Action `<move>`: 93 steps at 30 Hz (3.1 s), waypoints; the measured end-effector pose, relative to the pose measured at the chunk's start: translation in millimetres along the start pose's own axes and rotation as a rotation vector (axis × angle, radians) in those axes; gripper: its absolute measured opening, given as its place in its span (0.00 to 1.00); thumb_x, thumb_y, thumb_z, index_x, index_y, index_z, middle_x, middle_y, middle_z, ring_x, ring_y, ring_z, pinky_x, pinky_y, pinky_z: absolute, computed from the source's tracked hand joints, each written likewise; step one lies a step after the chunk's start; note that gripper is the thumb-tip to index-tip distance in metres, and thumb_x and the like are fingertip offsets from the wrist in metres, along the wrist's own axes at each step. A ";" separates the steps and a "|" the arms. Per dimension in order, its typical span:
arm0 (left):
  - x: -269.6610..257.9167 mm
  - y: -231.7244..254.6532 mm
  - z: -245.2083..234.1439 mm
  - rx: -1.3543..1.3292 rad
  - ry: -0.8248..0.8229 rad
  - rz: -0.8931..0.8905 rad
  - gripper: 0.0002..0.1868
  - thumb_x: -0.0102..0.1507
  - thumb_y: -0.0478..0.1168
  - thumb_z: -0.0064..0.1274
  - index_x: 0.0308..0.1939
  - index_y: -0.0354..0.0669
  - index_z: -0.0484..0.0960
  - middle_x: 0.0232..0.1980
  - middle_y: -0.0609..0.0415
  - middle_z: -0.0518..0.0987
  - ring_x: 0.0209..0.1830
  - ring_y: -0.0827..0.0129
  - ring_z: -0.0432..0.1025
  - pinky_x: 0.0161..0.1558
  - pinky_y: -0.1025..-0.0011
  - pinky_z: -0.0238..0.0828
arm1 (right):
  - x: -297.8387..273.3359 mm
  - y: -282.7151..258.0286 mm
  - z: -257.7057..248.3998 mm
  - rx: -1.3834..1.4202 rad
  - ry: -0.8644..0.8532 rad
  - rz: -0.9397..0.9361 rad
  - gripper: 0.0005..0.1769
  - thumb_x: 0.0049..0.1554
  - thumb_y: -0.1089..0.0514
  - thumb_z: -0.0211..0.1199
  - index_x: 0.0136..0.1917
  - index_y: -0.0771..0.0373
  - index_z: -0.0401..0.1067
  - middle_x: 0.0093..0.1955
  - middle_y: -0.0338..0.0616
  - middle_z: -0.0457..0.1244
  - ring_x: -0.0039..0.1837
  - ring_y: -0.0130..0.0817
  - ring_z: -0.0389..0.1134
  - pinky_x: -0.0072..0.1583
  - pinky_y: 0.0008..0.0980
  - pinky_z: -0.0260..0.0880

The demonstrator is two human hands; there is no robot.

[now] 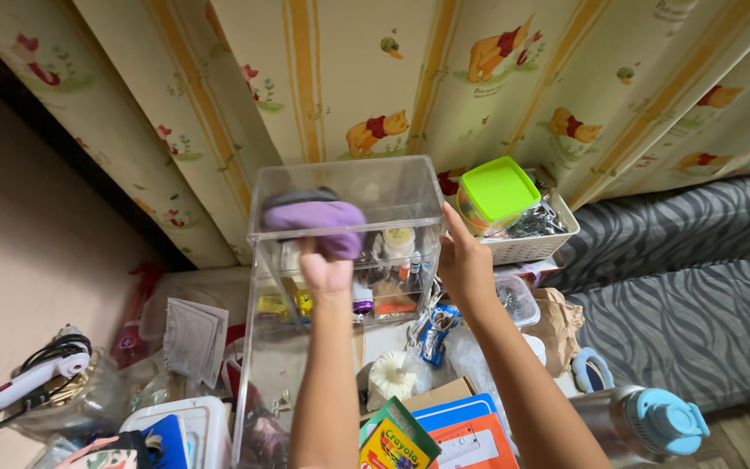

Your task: The person organizes various objects on shelves and a table, including stuffed animals, cosmetic bottles, a plastic container, and stationery.

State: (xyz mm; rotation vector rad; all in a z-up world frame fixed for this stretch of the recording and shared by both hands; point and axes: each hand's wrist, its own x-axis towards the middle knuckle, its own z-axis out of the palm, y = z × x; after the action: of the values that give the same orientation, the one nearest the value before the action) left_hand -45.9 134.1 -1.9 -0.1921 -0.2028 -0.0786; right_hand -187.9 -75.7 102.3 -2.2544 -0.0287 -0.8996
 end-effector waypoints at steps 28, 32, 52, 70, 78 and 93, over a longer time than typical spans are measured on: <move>101.8 -151.2 -86.1 1.121 -0.089 -0.302 0.25 0.64 0.29 0.33 0.65 0.39 0.73 0.51 0.51 0.80 0.45 0.68 0.75 0.50 0.68 0.76 | 1.0 -1.1 -3.3 -0.027 -0.035 0.040 0.32 0.57 0.68 0.57 0.74 0.55 0.65 0.35 0.65 0.64 0.36 0.58 0.68 0.42 0.47 0.69; 87.3 -137.9 -96.6 1.020 -0.019 -0.339 0.24 0.64 0.29 0.35 0.63 0.44 0.73 0.50 0.49 0.79 0.44 0.64 0.74 0.48 0.65 0.76 | -1.8 0.3 -2.4 0.019 0.011 -0.067 0.32 0.58 0.69 0.57 0.75 0.57 0.64 0.38 0.64 0.64 0.38 0.58 0.68 0.43 0.46 0.69; -3.2 -12.3 -25.3 0.271 -0.015 0.016 0.17 0.73 0.29 0.36 0.65 0.32 0.71 0.63 0.43 0.76 0.65 0.55 0.69 0.71 0.54 0.66 | -3.3 4.6 2.3 -0.047 0.025 -0.028 0.32 0.58 0.69 0.61 0.75 0.56 0.67 0.37 0.63 0.67 0.39 0.56 0.70 0.44 0.46 0.69; 7.8 -30.3 6.1 0.409 0.094 -0.041 0.16 0.72 0.39 0.38 0.62 0.41 0.73 0.61 0.48 0.76 0.61 0.57 0.71 0.66 0.54 0.69 | -4.3 -0.5 -2.3 -0.002 -0.014 0.000 0.35 0.56 0.70 0.60 0.75 0.54 0.64 0.42 0.63 0.68 0.43 0.55 0.73 0.45 0.44 0.72; 101.4 34.8 -28.7 0.459 0.193 -0.036 0.21 0.71 0.43 0.34 0.60 0.35 0.74 0.58 0.45 0.79 0.59 0.57 0.74 0.63 0.58 0.71 | -3.1 6.2 4.0 -0.017 -0.009 0.025 0.32 0.58 0.67 0.61 0.74 0.53 0.65 0.39 0.61 0.68 0.40 0.55 0.72 0.44 0.45 0.71; -61.9 -5.9 -2.7 0.772 0.240 0.100 0.22 0.64 0.26 0.38 0.64 0.36 0.69 0.61 0.43 0.76 0.61 0.55 0.73 0.63 0.56 0.72 | -2.0 0.3 -3.1 -0.065 -0.079 0.070 0.37 0.56 0.68 0.58 0.78 0.53 0.63 0.46 0.59 0.68 0.46 0.50 0.72 0.52 0.46 0.72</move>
State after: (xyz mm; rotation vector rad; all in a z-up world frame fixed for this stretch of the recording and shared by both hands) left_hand -106.4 131.4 -16.3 0.5744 0.0257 0.0793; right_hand -191.2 -77.4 102.5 -2.3354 0.0436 -0.7844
